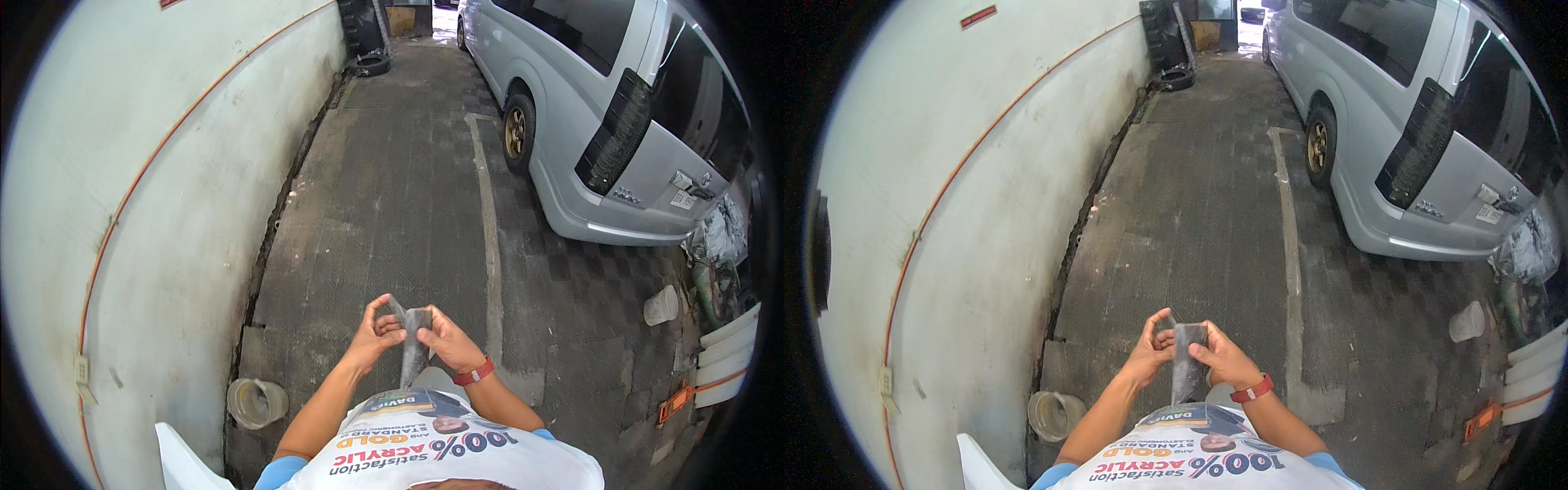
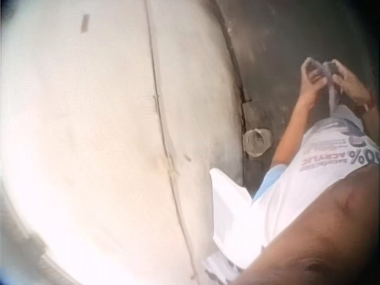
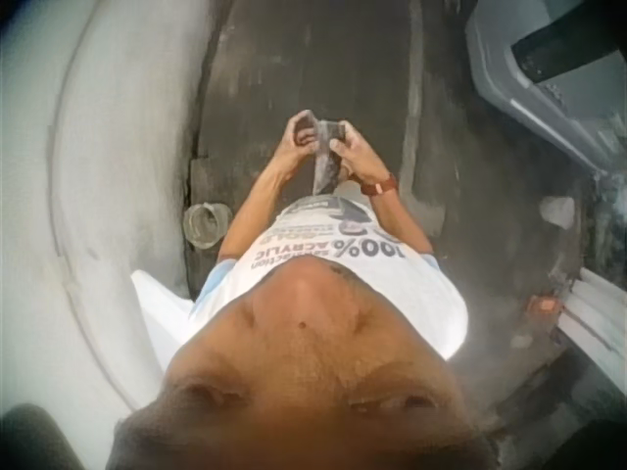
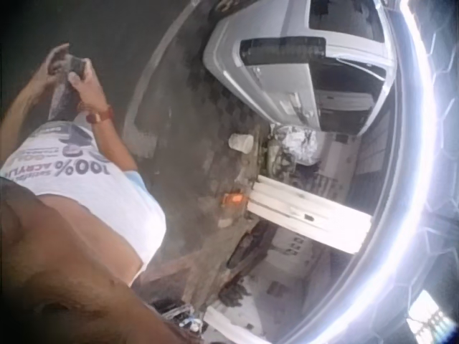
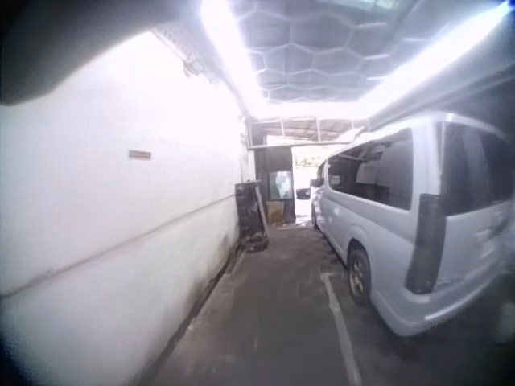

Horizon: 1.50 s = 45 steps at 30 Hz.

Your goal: The person picks up a paint can and a red tool, then walks to a silver car. They place the can on the car's front frame and handle sandpaper sheets, rubbing them together and touching the car's rear bumper.

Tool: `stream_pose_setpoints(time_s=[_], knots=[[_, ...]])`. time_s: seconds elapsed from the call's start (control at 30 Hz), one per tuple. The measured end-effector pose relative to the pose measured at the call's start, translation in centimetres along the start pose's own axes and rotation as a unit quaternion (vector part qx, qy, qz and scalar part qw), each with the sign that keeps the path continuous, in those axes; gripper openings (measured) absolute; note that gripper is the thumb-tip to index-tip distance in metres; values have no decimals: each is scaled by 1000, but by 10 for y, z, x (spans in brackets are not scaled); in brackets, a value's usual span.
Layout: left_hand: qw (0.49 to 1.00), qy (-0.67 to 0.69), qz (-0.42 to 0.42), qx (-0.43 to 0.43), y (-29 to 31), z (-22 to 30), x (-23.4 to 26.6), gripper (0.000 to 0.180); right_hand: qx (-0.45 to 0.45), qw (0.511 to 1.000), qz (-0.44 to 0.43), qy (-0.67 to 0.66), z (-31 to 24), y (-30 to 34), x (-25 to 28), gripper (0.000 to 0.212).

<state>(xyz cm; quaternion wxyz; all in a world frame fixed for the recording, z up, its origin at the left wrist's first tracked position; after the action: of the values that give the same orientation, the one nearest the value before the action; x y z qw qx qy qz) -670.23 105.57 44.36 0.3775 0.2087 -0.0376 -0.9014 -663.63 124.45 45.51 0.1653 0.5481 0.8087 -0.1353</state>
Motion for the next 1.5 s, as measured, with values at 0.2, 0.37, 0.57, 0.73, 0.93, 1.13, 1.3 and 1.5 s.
stream_pose_setpoints(time_s=[0.2,0.37,0.57,0.73,0.93,1.13,1.3,1.5], knots=[[980,-160,50,-107,-141,76,-2,33,-7,922,165,-349,-7,-70,153,32],[926,-331,33,-179,-229,123,-25,35,28,933,166,-319,-61,-113,241,27],[939,-335,-19,69,-309,129,-10,38,33,915,290,279,-131,-170,287,42],[952,-301,-51,22,-376,144,17,49,126,884,450,21,-138,-210,354,46],[948,-270,-154,69,-491,165,87,57,2,898,337,282,-158,-299,383,39],[968,161,-183,55,-589,209,145,61,-38,956,262,123,-185,-412,412,49],[984,23,-176,-8,-662,257,200,59,91,959,261,-62,-182,-451,438,41],[939,-259,-210,-84,-701,303,189,36,105,882,175,-426,-177,-468,487,35]])
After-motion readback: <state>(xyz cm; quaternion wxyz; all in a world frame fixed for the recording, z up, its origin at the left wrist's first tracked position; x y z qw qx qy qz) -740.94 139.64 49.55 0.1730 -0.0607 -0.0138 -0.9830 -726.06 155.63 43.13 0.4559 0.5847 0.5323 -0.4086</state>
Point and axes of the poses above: each hand's wrist, its own y-axis away from the middle knuckle, its own x-axis out of the back of the hand, z = x × y, the point moved 4 cm from there along -y, towards the middle knuckle, and after that the axes turned 11 degrees about -z, right-handed, at the moved point
